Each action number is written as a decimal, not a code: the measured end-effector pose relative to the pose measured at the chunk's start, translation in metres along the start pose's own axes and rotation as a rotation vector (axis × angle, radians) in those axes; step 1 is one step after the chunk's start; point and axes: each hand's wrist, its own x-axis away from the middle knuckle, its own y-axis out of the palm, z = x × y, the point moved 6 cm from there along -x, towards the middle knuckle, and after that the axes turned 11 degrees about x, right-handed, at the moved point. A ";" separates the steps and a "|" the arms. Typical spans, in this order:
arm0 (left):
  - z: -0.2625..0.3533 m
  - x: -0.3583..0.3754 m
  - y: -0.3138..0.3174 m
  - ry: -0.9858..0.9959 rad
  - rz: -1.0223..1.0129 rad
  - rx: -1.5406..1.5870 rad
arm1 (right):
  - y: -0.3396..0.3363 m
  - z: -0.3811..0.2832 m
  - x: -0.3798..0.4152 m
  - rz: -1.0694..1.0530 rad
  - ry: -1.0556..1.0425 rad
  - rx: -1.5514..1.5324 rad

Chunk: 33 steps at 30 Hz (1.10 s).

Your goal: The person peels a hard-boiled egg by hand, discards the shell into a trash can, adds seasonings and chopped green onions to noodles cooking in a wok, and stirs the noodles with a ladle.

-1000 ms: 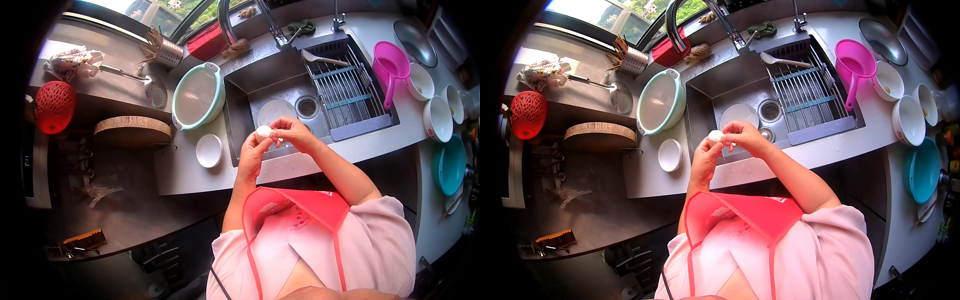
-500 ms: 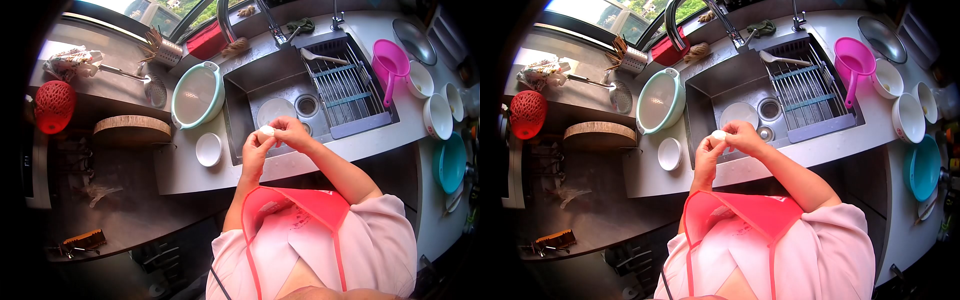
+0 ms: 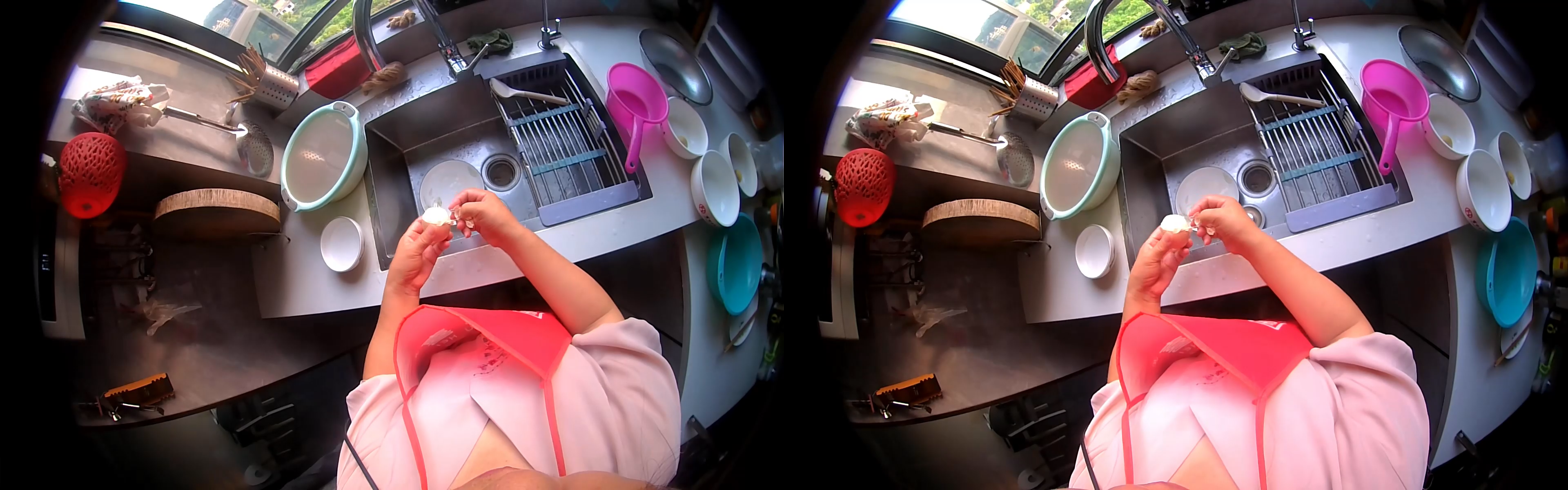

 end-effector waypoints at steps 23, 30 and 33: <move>0.012 0.005 0.020 0.124 0.058 -0.229 | 0.017 -0.024 0.010 -0.072 -0.105 0.188; 0.012 0.000 0.005 0.133 0.054 -0.293 | 0.012 -0.024 0.008 -0.026 -0.111 0.176; 0.008 -0.002 -0.002 0.074 -0.010 -0.157 | 0.003 -0.019 0.006 0.011 -0.073 0.105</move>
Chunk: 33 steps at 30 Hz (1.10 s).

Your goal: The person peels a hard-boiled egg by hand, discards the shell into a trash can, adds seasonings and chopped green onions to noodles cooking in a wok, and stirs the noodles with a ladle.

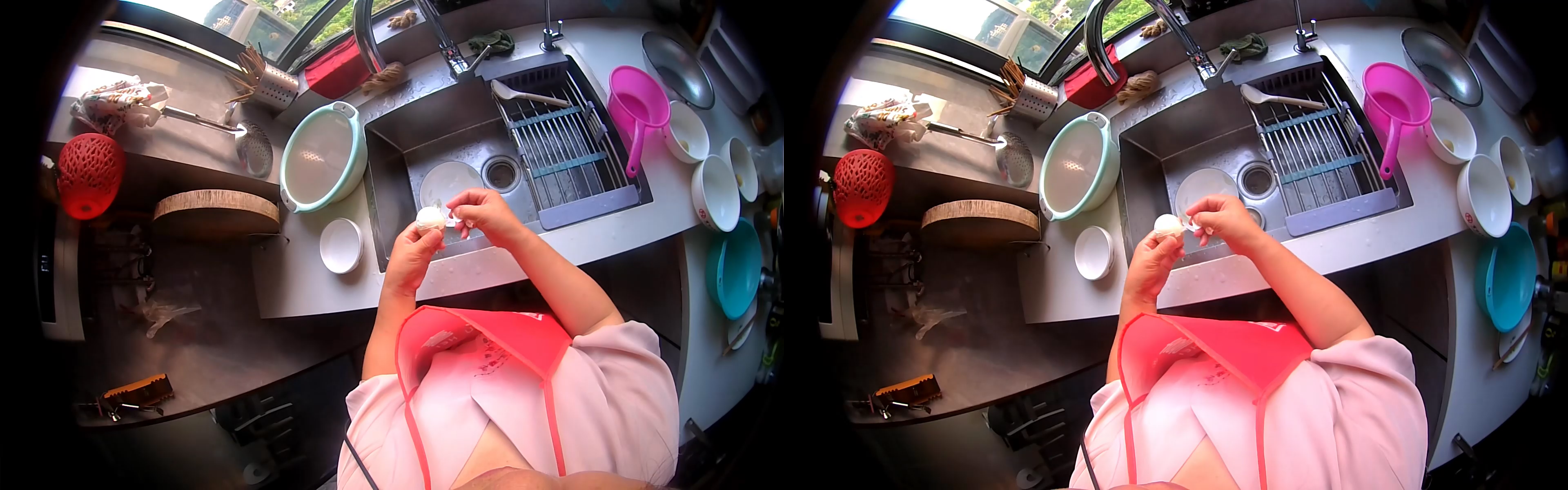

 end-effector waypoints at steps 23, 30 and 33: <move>0.008 -0.001 0.009 0.058 0.090 -0.150 | 0.013 -0.008 0.004 -0.019 0.047 0.225; 0.010 0.001 0.017 -0.026 0.021 -0.030 | 0.006 -0.003 0.002 0.045 0.101 0.089; 0.010 0.002 0.019 -0.036 -0.024 0.085 | 0.002 -0.001 0.001 0.039 0.101 0.003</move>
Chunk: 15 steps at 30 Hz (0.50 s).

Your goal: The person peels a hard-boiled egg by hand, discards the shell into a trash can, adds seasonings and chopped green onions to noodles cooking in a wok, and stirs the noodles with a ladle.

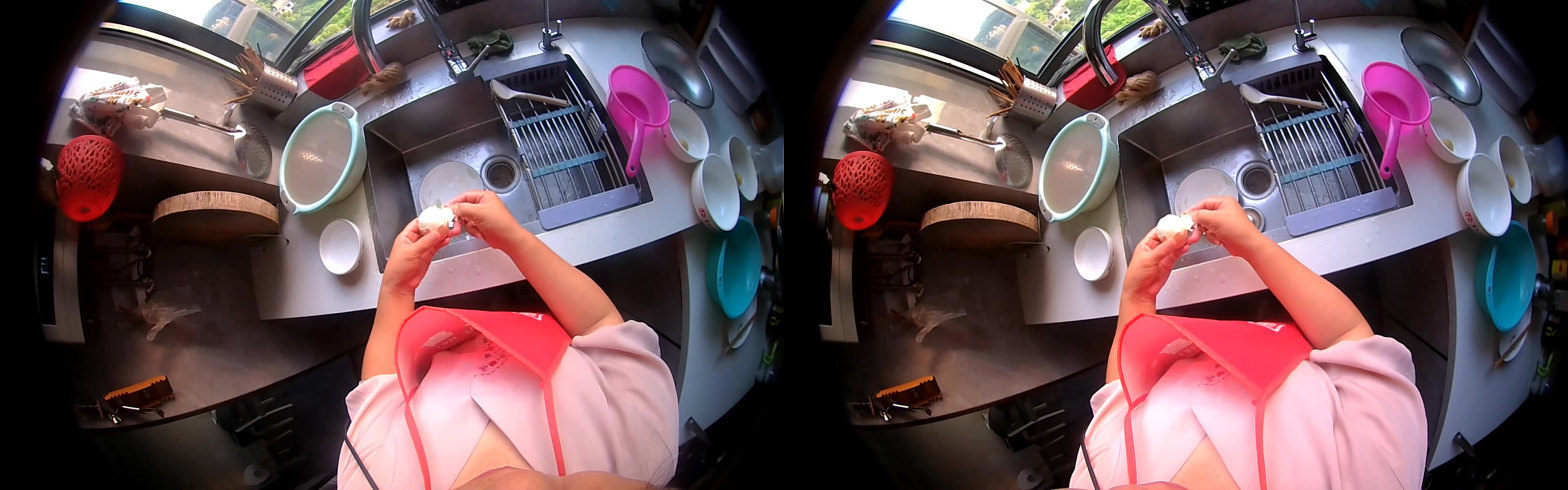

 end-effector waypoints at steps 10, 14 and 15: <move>-0.001 0.000 -0.006 -0.001 -0.068 0.151 | -0.001 -0.001 0.002 -0.118 -0.017 -0.146; 0.004 0.001 0.003 0.033 -0.087 0.136 | 0.006 -0.014 0.008 -0.128 -0.023 0.092; 0.004 0.001 0.004 0.033 -0.087 0.135 | 0.007 -0.012 0.008 -0.127 -0.024 0.091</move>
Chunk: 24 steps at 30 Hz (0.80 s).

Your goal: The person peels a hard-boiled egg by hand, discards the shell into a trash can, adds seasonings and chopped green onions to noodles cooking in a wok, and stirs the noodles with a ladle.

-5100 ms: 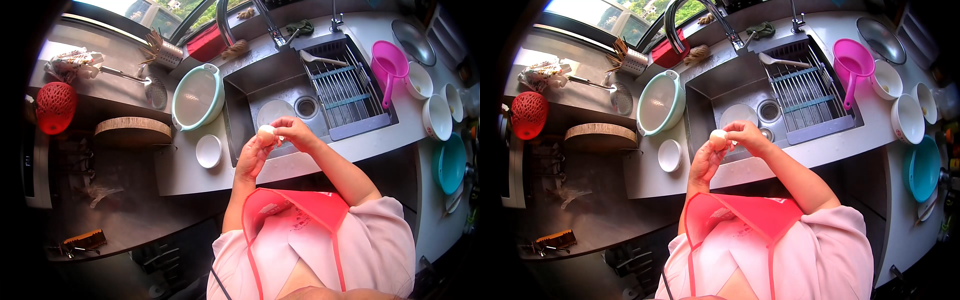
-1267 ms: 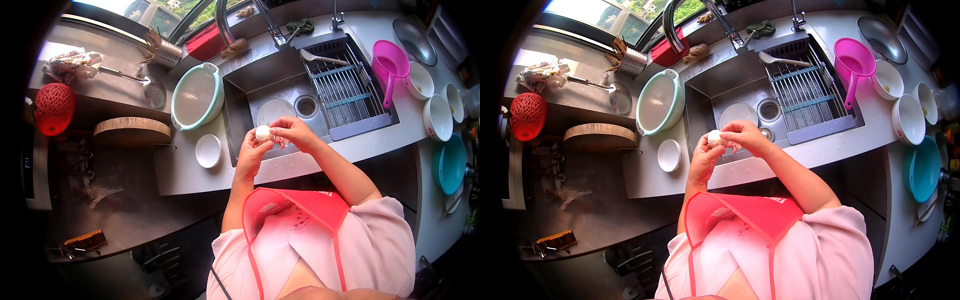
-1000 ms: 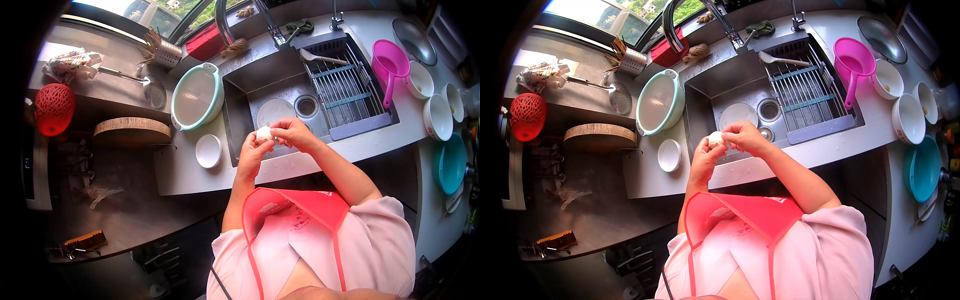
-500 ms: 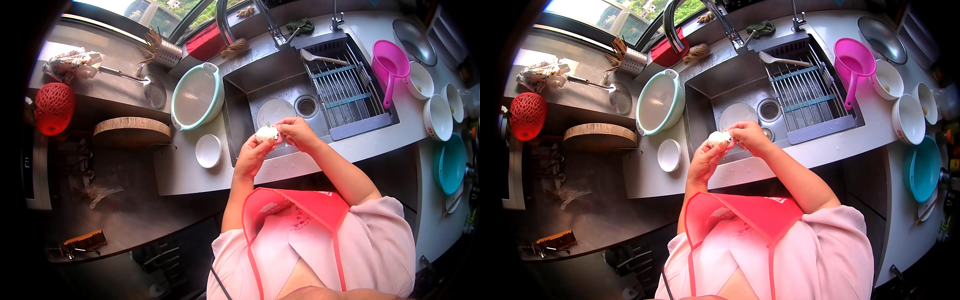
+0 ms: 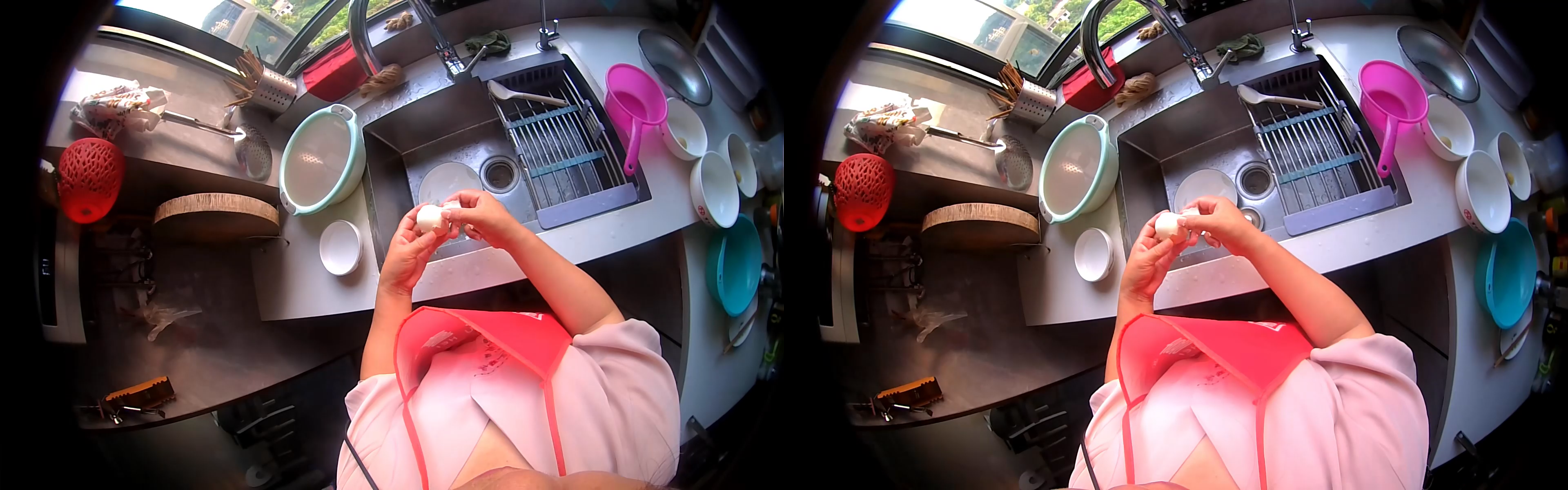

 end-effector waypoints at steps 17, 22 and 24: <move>0.000 0.000 -0.003 0.097 0.191 -0.356 | 0.004 0.007 -0.005 0.201 -0.280 0.298; 0.004 0.003 -0.002 0.068 0.202 -0.319 | -0.007 0.008 -0.002 0.111 -0.019 0.024; 0.006 0.003 -0.002 0.044 0.204 -0.312 | -0.009 0.010 -0.003 0.081 -0.017 -0.088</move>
